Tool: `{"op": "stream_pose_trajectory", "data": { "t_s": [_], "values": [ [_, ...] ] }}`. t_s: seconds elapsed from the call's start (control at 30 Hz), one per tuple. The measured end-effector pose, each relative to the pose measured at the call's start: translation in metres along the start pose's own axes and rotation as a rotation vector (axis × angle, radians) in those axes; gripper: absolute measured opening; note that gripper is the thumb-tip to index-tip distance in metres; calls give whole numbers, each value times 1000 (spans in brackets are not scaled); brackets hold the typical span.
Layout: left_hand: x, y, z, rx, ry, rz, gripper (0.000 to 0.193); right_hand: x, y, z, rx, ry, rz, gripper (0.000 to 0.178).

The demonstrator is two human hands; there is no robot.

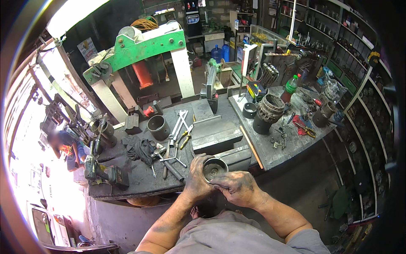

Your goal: The person assembles small mechanical components on a cluttered workbench in a workshop. They use a blue-handled screwdriver to tighten parts, then switch to a red-handled screwdriver to adjust another component. The person also uses a small metal tool to scrape or clean the inside of a cylindrical part. Tools and parts remain on the bench throughout.

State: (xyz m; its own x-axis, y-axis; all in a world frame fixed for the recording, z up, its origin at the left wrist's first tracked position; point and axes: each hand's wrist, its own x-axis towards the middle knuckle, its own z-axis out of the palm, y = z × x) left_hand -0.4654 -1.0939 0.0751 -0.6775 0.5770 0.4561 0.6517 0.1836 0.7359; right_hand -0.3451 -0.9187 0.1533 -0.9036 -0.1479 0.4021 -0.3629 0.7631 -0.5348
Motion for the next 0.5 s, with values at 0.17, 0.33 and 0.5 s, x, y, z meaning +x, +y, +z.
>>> {"op": "stream_pose_trajectory", "data": {
  "t_s": [0.17, 0.33, 0.5],
  "values": [
    [1, -1, -1, 46, -21, -12, 106, -3, 2, 9, -116, 137, -4, 29],
    [1, -2, -1, 73, -36, -25, 106, -1, 1, 10, -153, 209, 41, 29],
    [2, 0, -2, 70, -39, -35, 107, 0, 0, 4, -136, 178, 32, 27]
  ]
}}
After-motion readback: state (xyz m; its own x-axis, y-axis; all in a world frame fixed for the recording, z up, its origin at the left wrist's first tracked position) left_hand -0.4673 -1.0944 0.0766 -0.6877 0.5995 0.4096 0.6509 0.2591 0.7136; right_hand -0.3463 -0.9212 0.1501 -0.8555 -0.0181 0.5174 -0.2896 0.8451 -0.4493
